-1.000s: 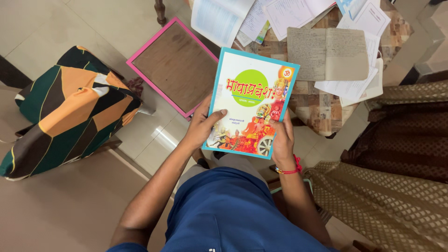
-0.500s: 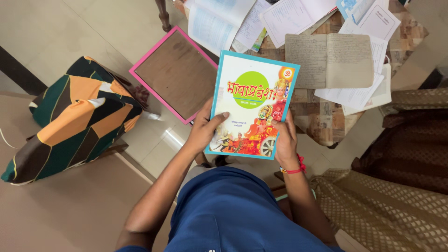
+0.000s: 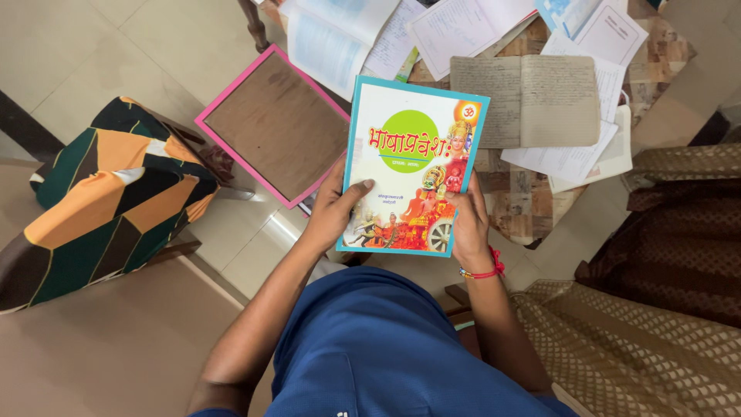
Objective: The person picks up a book from a table and places it into a drawer, then picks up a notebook and a sheet of paper, turning the paper over before placing them into the drawer.
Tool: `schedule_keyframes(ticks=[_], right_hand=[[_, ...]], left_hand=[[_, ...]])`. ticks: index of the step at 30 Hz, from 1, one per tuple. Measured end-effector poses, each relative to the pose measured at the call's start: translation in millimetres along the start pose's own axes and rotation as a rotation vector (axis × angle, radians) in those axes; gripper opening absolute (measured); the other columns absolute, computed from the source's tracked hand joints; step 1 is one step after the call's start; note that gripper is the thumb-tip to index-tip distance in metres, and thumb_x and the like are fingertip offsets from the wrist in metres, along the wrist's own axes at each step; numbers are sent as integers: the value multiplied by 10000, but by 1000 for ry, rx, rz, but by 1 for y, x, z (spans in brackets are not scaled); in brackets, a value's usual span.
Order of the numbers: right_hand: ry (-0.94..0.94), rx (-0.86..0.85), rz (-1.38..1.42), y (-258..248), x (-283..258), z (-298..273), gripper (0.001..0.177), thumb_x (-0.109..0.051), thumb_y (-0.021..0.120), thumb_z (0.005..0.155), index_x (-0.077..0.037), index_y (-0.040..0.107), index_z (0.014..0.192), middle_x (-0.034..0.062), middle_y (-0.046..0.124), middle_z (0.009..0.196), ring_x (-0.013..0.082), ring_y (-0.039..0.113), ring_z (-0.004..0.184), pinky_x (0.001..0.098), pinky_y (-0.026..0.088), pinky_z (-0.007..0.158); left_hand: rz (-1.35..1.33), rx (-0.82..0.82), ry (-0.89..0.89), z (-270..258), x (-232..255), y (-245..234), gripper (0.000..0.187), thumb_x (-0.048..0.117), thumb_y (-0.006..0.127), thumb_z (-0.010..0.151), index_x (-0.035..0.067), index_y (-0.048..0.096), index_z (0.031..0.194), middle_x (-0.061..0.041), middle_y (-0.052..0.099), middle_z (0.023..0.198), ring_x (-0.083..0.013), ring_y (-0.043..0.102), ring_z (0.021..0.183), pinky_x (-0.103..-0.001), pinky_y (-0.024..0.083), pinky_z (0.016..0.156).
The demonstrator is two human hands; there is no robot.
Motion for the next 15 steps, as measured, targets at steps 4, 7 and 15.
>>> schedule_keyframes(ticks=[4,7,15], right_hand=[[34,53,11,-10,2,0,618,-22,467,926,-3,407,1541,65,568,1409,139,533,1269,312,391,1133],[43,52,33,-13,3,-1,600,-22,467,942,5,426,1540,78,578,1377,147,538,1249,323,403,1125],[20,89,17,-7,10,-5,607,-5,453,937,7,412,1543,73,576,1391,142,540,1263,315,405,1134]], left_hand=[[47,-14,18,5,-5,6,540,87,631,971,-18,480,1479,-115,696,1251,-139,652,1106,-287,499,986],[34,-46,29,9,-6,7,529,93,632,978,-15,480,1473,-117,695,1255,-139,655,1116,-289,503,991],[53,-78,-9,15,-5,-3,494,90,632,985,-19,500,1448,-120,705,1231,-138,657,1090,-284,511,974]])
Point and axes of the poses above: each hand's wrist, its own z-axis towards the middle knuckle, its own y-axis out of the palm, x = y × z, the point moved 4 cm from there along z, towards the middle knuckle
